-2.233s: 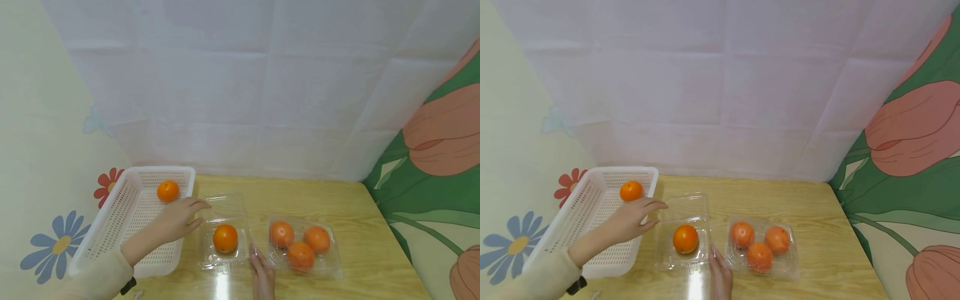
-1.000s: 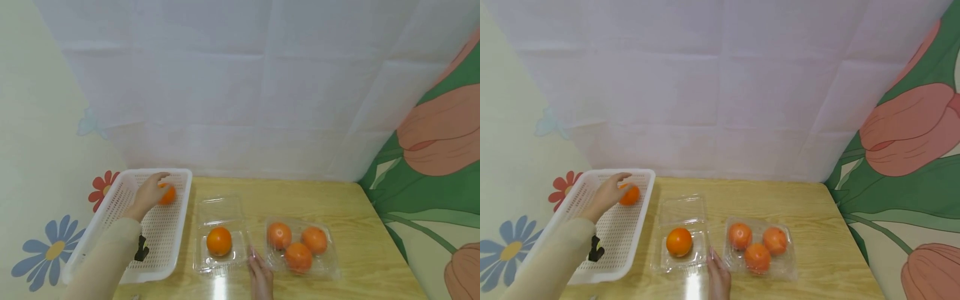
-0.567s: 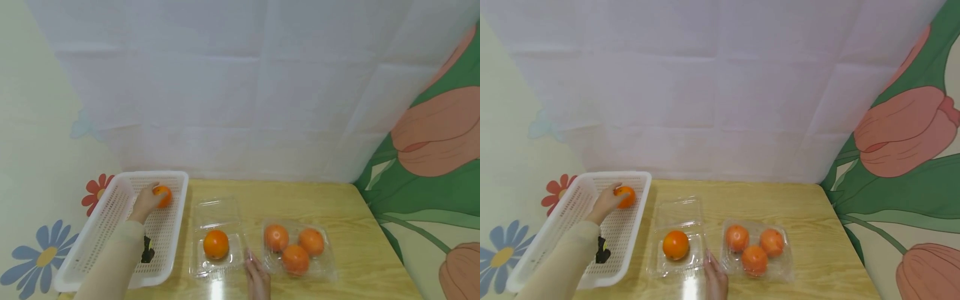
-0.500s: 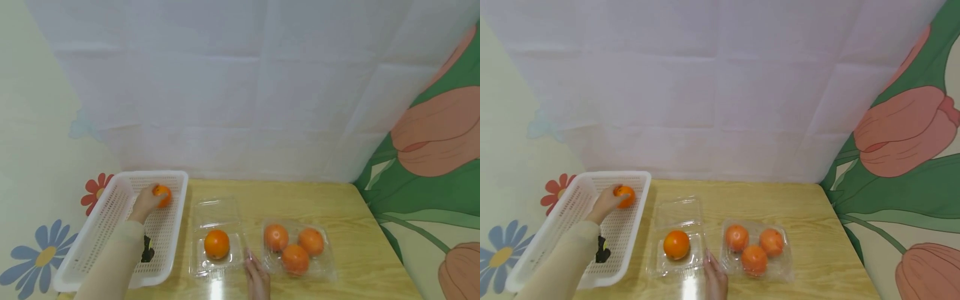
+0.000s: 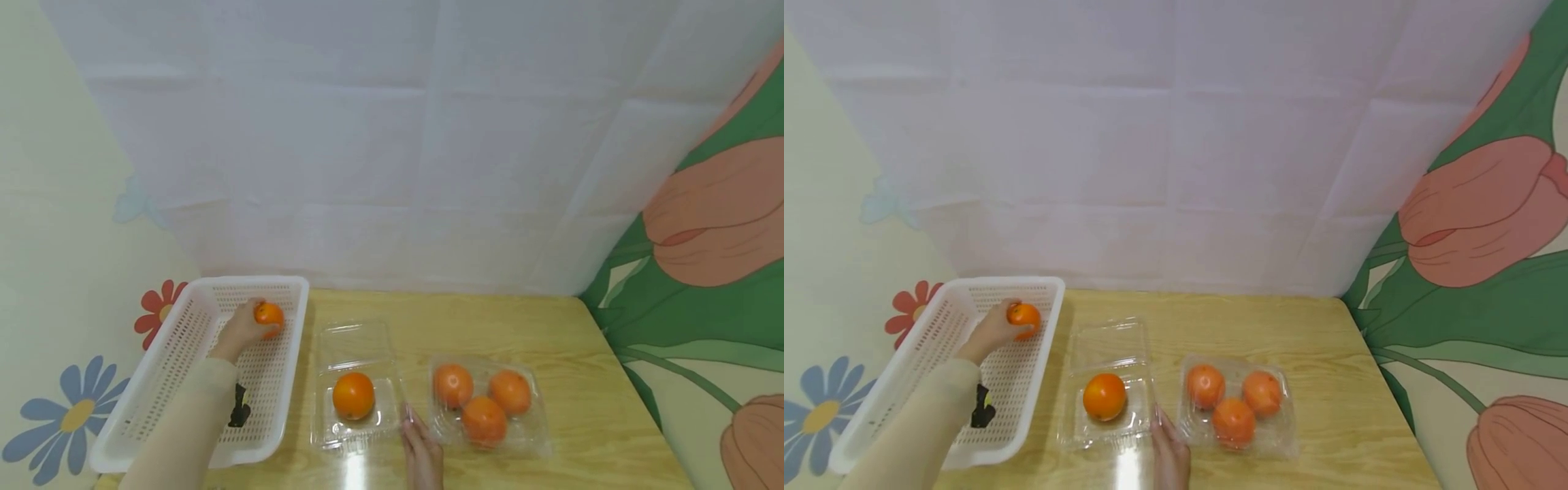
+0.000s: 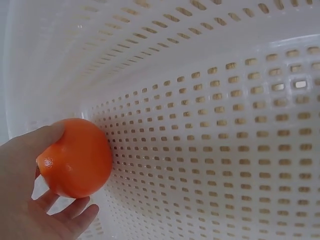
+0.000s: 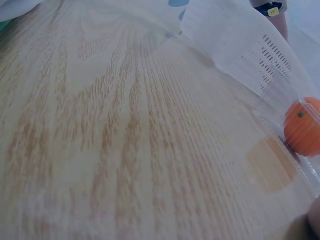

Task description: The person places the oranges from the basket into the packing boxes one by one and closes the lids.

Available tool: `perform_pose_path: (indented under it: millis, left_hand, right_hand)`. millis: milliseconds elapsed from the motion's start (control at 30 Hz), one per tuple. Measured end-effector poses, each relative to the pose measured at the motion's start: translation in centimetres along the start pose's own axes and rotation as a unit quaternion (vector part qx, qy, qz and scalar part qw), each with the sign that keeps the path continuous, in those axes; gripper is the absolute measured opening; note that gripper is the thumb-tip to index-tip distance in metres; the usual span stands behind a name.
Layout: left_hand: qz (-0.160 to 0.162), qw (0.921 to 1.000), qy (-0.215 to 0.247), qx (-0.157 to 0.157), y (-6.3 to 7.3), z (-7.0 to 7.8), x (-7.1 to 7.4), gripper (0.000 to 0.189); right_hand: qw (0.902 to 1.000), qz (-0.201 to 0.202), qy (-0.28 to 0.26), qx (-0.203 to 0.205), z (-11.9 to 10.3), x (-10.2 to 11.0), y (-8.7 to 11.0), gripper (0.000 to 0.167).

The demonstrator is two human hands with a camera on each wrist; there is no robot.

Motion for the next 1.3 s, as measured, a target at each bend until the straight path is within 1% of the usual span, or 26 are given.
perform_pose_path:
  millis: [100,267,467,633,767,900,1067,1167,1233,1300]
  left_hand:
    - [-0.009,0.9999,-0.005,-0.003,0.2,0.1,0.4,0.077]
    - [-0.018,0.9993,-0.031,0.009,0.5,-0.1,0.9,0.076]
    - [-0.020,0.9983,-0.055,0.005,1.0,-0.5,1.6,0.074]
    - [-0.012,0.9980,-0.059,-0.020,1.4,-0.7,2.0,0.076]
    - [0.003,0.9963,-0.073,-0.046,1.7,-0.6,2.3,0.076]
    - [0.023,0.9936,-0.091,-0.064,2.2,-0.3,2.7,0.074]
    - [0.054,0.9874,-0.117,-0.092,3.2,0.3,3.1,0.072]
    - [0.072,0.9825,-0.129,-0.113,3.9,0.9,3.4,0.071]
    - [0.083,0.9793,-0.134,-0.127,4.4,1.5,3.7,0.069]
    - [0.100,0.9744,-0.143,-0.141,5.0,2.3,3.9,0.067]
  right_hand:
    - [0.9999,-0.013,0.001,0.007,0.0,0.0,0.0,0.033]
    - [0.9995,-0.027,0.004,0.013,-0.1,-0.1,0.1,0.037]
    - [1.0000,-0.008,0.004,0.003,0.0,-0.3,0.2,0.033]
    - [1.0000,0.005,0.007,-0.004,0.0,-0.4,0.3,0.029]
    - [0.9998,0.009,0.017,-0.006,0.0,-0.3,0.1,0.029]
    - [0.9997,0.007,0.023,-0.005,0.1,-0.3,0.0,0.029]
    - [0.9997,0.010,0.022,-0.004,0.2,-0.3,-0.1,0.030]
    - [0.9997,0.014,0.022,-0.006,0.2,-0.3,-0.2,0.030]
    - [0.9996,0.018,0.022,-0.009,0.2,-0.3,-0.2,0.029]
    - [0.9995,0.020,0.024,-0.010,0.2,-0.3,-0.2,0.029]
Point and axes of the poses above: each hand's wrist, its own y-axis away from the middle knuckle, its own x-axis out of the back of the hand, z = x × y, the point moved 2 cm from there along -y, towards the middle knuckle, and after that the axes turned 9 degrees about -y, right-handed, at the moved point
